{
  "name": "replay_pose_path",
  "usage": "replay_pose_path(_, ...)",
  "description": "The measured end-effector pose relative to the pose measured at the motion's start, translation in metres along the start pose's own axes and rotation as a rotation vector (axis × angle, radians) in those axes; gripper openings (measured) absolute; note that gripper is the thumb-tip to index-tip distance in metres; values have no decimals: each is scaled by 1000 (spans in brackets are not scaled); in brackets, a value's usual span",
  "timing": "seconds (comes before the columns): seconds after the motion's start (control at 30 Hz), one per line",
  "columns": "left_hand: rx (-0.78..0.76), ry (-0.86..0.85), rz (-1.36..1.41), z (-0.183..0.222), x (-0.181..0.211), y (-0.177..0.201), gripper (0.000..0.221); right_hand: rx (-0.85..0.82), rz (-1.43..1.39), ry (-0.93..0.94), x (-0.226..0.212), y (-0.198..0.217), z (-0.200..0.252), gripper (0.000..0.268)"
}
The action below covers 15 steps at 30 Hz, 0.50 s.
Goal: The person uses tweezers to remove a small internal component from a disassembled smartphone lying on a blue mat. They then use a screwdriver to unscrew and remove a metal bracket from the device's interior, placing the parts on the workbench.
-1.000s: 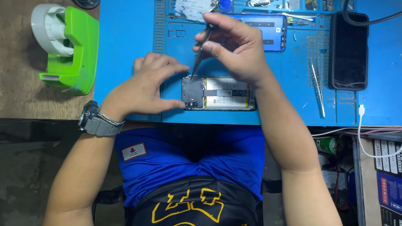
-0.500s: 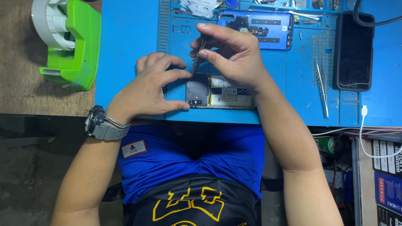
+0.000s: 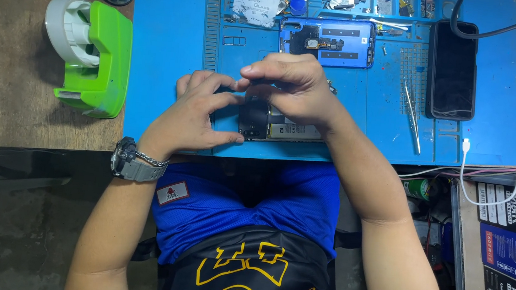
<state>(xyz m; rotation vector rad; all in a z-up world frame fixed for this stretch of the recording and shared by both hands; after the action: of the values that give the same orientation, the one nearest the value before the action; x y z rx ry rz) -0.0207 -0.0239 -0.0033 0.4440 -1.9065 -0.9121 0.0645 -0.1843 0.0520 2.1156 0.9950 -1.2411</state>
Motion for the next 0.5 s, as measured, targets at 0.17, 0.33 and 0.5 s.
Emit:
replay_pose_path(0.17,-2,0,18,-1,1,1,60,24,-55,33,5,1,3,37)
replay_pose_path(0.33,-5,3,12,-1,2,2,59,69,-53,23,4,1,4,31)
replay_pose_path(0.5,2,0,26,0,-1,-1,59,64,-69,72,13,2,7,41)
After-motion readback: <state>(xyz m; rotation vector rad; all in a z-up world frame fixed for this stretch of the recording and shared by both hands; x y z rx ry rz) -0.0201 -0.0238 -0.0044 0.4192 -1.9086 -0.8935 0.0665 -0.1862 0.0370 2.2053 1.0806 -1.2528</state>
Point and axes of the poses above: each hand's wrist, its own z-axis away from the middle knuckle, its own y-axis out of the back of the hand, x = y × z, the point moved 5 cm from there along -z, towards the middle knuckle, and after that the axes turned 10 degrees about -y, right-handed, at the moved point
